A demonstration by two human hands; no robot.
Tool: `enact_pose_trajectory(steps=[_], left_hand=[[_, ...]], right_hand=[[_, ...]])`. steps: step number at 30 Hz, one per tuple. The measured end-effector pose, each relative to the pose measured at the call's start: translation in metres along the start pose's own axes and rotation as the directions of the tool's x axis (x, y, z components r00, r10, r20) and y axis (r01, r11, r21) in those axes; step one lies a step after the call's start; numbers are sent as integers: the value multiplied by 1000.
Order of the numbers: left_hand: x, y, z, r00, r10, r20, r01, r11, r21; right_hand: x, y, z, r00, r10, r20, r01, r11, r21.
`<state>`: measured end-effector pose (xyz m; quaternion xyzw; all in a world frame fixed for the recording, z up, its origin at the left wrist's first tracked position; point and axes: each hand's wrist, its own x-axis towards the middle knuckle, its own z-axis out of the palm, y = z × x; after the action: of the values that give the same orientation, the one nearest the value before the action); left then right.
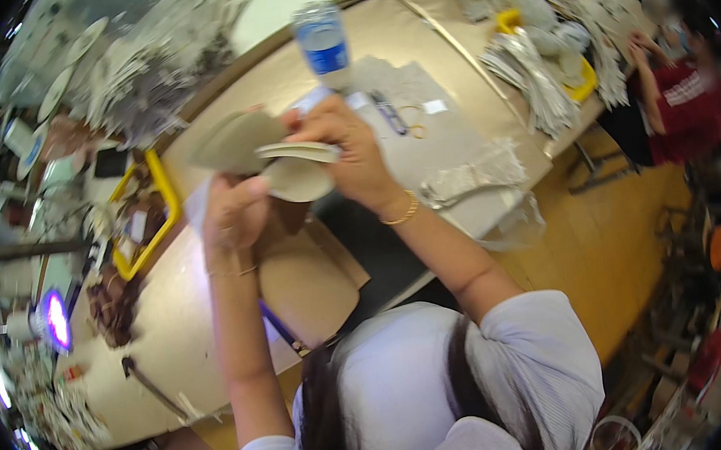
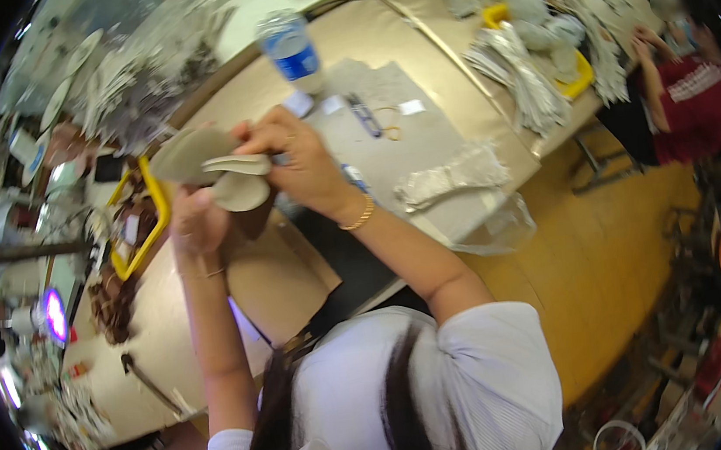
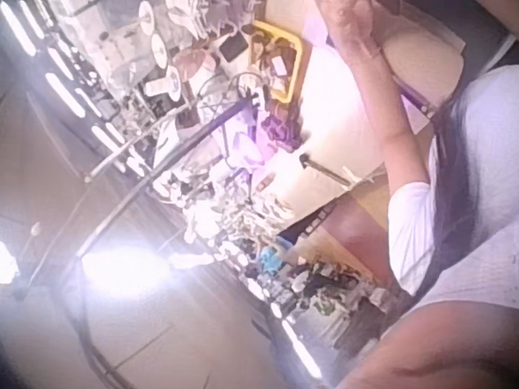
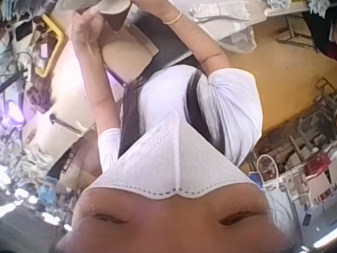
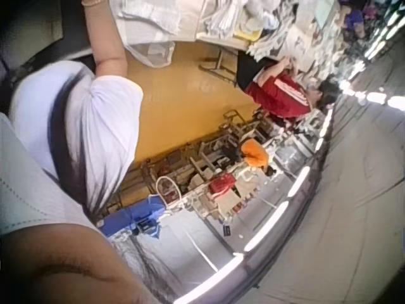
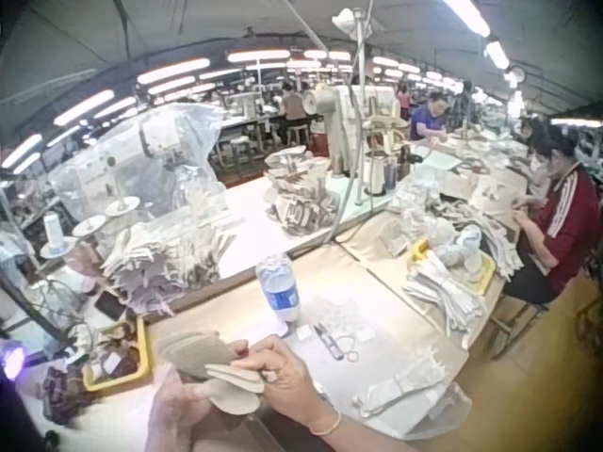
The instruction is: The person assembles small textile components at a workstation. They fold and align fabric pieces, use a utility knife to cut a white plastic piece, and bundle white strips with a rubber band. The person places finished bundles on the table and continues handling additional fabric pieces.
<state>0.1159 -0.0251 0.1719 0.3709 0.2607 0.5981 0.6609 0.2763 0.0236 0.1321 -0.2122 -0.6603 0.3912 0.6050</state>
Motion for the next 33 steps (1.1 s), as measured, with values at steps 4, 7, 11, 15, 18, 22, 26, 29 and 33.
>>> enact_pose_trajectory(steps=[4, 7, 11, 15, 18, 22, 26, 29, 33], left_hand=[[4, 6, 11, 993, -32, 114, 26, 998, 51], [-2, 8, 13, 997, -61, 56, 55, 993, 107], [-5, 9, 8, 992, -34, 120, 35, 999, -3], [-4, 4, 0, 999, 29, 36, -28, 999, -19], [-2, 6, 0, 989, 133, -69, -136, 990, -43], [-2, 25, -32, 959, 259, -117, -269, 960, -76], [2, 54, -52, 904, 335, -266, -191, 872, 450], [18, 56, -55, 839, 482, -254, -101, 595, 798], [39, 48, -81, 853, 363, -375, 41, 669, 742]], right_hand=[[0, -11, -6, 998, -37, -57, 36, 999, -8], [-3, -10, -4, 997, -65, -36, 66, 997, 30], [-1, -11, -1, 998, -63, -1, 63, 994, 93], [0, -13, -3, 991, 11, 131, -39, 977, 207], [-4, -8, -16, 955, 82, 285, -185, 915, 357], [-6, 1, -34, 927, 160, 340, -347, 713, 609], [-10, 3, -50, 816, 444, 370, -576, 572, 583], [-7, 2, -37, 753, 533, 386, -631, 418, 653], [-18, 16, -32, 672, 599, 436, -675, 253, 693]])
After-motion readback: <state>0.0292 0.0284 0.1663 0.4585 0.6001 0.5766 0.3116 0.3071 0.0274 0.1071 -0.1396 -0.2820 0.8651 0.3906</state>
